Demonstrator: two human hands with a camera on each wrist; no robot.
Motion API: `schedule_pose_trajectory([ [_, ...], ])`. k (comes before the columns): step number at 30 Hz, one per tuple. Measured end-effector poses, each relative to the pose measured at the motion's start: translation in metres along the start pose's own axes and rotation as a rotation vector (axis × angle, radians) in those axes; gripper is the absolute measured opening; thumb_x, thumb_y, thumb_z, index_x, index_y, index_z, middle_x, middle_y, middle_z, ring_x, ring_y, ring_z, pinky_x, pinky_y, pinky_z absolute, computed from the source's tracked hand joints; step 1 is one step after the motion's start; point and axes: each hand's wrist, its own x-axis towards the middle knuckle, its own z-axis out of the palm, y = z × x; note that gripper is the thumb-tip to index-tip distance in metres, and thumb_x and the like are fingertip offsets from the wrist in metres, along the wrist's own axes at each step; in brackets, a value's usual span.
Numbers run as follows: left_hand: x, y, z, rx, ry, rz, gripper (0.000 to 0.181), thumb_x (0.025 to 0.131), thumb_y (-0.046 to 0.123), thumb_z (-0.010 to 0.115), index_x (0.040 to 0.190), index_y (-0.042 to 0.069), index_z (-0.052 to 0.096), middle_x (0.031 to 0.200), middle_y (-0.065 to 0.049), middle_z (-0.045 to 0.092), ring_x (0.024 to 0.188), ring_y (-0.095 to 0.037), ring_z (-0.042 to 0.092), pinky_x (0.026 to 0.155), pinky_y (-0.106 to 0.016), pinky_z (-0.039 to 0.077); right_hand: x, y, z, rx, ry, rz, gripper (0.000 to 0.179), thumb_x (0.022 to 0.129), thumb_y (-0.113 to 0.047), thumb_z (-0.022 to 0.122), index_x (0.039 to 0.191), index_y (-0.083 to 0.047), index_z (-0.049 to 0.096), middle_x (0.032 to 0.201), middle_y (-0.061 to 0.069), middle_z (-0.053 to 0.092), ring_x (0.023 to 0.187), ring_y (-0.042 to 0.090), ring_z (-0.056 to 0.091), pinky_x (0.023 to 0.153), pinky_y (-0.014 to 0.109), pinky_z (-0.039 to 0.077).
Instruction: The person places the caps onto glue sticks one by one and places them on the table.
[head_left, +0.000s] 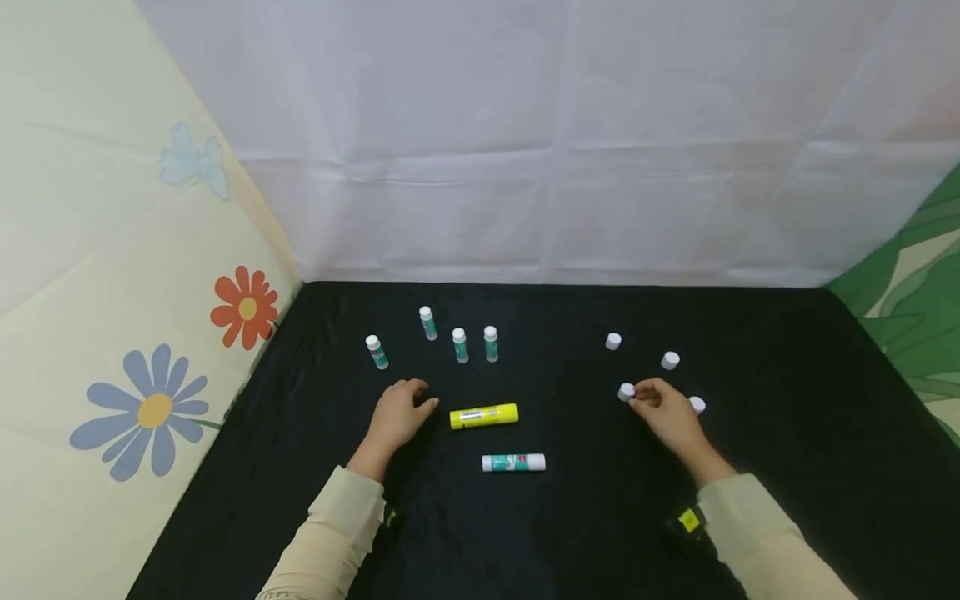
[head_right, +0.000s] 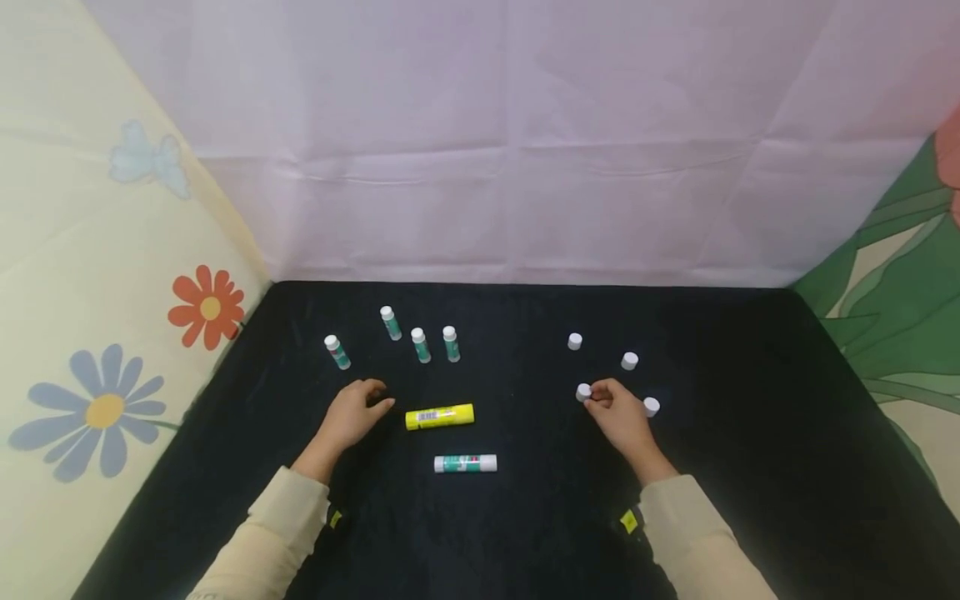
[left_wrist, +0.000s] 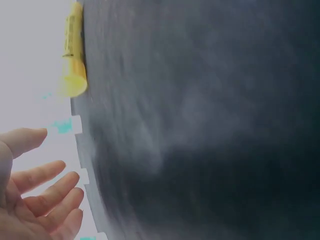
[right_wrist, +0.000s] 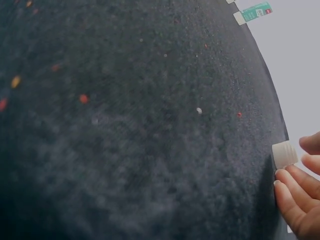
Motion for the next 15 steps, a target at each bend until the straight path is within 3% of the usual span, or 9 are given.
schedule_pose_trajectory([
  [15, 0.003, -0.023, -0.013, -0.076, 0.087, -0.068, 0.031, 0.080, 0.020, 0.058, 0.101, -0.002, 0.056, 0.092, -0.014, 0.055, 0.083, -0.027, 0.051, 0.073, -0.041, 0.040, 0.005, 0.004, 0.001, -0.027, -0.001, -0.034, 0.016, 0.080, -0.004, 0.055, 0.093, 0.006, 0.052, 0.087, 0.021, 0.056, 0.078, 0.033, 0.055, 0.064, 0.037, 0.042],
])
